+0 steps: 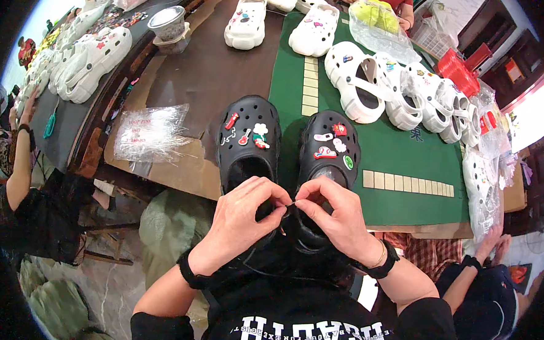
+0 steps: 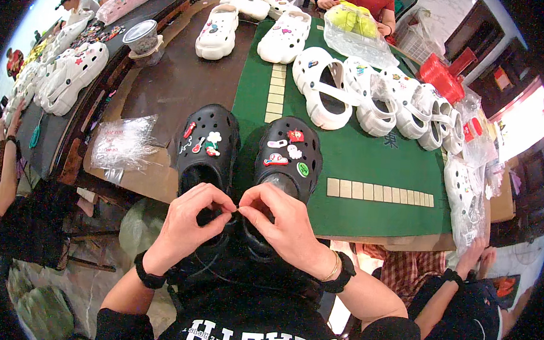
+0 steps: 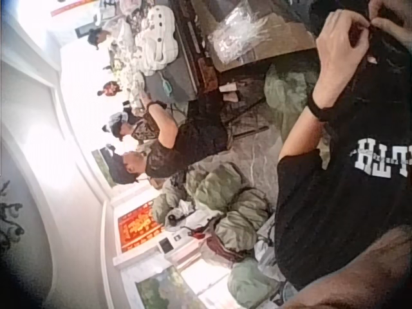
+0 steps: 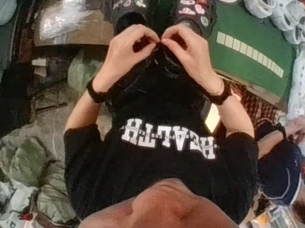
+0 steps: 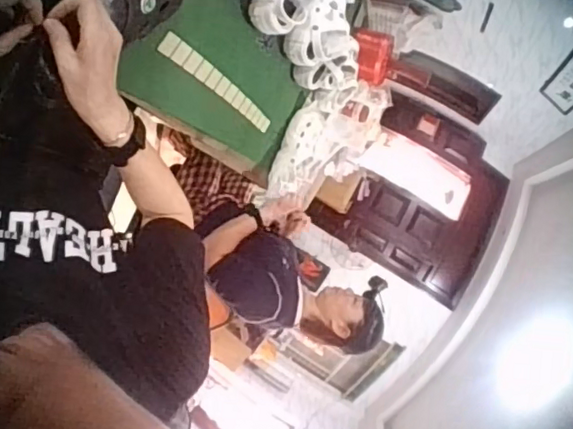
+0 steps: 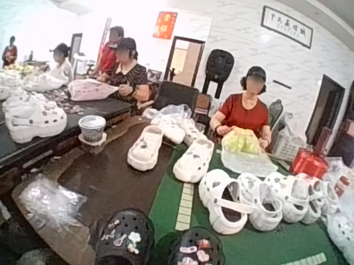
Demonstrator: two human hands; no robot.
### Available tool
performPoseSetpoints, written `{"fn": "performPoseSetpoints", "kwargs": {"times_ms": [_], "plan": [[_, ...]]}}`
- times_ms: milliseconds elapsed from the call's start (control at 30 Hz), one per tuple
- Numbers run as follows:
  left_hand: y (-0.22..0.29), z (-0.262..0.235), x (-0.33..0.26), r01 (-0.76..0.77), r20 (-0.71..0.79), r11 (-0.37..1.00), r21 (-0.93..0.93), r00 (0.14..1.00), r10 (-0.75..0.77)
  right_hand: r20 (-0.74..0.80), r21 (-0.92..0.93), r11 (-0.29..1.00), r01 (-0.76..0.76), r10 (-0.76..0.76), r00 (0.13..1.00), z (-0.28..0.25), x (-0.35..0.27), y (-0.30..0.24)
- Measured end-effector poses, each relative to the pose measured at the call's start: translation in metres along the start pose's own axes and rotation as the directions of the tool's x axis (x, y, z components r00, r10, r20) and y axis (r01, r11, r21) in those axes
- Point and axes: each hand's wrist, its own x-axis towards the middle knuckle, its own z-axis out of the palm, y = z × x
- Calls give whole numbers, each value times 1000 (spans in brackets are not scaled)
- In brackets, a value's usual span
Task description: Assembling foam clogs by attaching straps and inserting decorative charms.
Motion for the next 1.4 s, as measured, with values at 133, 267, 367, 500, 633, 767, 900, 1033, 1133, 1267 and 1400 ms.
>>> {"fn": "performPoseSetpoints", "kwargs": {"times_ms": [133, 267, 367, 500, 633, 767, 900, 1033, 1133, 1267, 1400], "plan": [[-2, 3, -2, 35, -23, 999, 20, 999, -34, -7, -21, 998, 57, -58, 998, 2, 0, 2], [0, 2, -3, 46, -38, 998, 43, 998, -44, 26, -100, 989, 113, -111, 994, 5, 2, 0], [-3, 3, -1, -39, -51, 996, 81, 998, 43, 18, -149, 979, 142, -141, 990, 8, 3, 0], [-4, 7, 2, -47, -46, 992, 113, 998, 53, 19, -272, 943, 194, -196, 980, 7, 2, 1], [7, 4, -2, 48, -31, 987, 151, 999, -44, 25, -248, 955, 162, -161, 987, 11, 0, 3], [8, 8, 2, 92, 21, 991, 96, 995, -95, -82, -219, 951, 218, -241, 967, 8, -5, 12], [-1, 1, 0, 199, 112, 978, 59, 973, -204, -6, -288, 945, 154, -163, 987, 4, -6, 10], [3, 3, -10, 190, -60, 981, -41, 980, -192, 109, -597, 771, 222, -196, 974, 32, -26, -11], [-8, -1, -21, 172, -182, 963, -205, 960, -210, 93, -710, 663, 237, -245, 965, 43, -25, -9], [-6, -6, -18, 68, -343, 994, -86, 935, -93, 190, -599, 746, 292, -221, 956, 22, -25, -6], [-33, -8, -25, 173, -324, 971, -166, 920, -220, 100, -671, 693, 264, -268, 958, -10, -35, -14]]}}
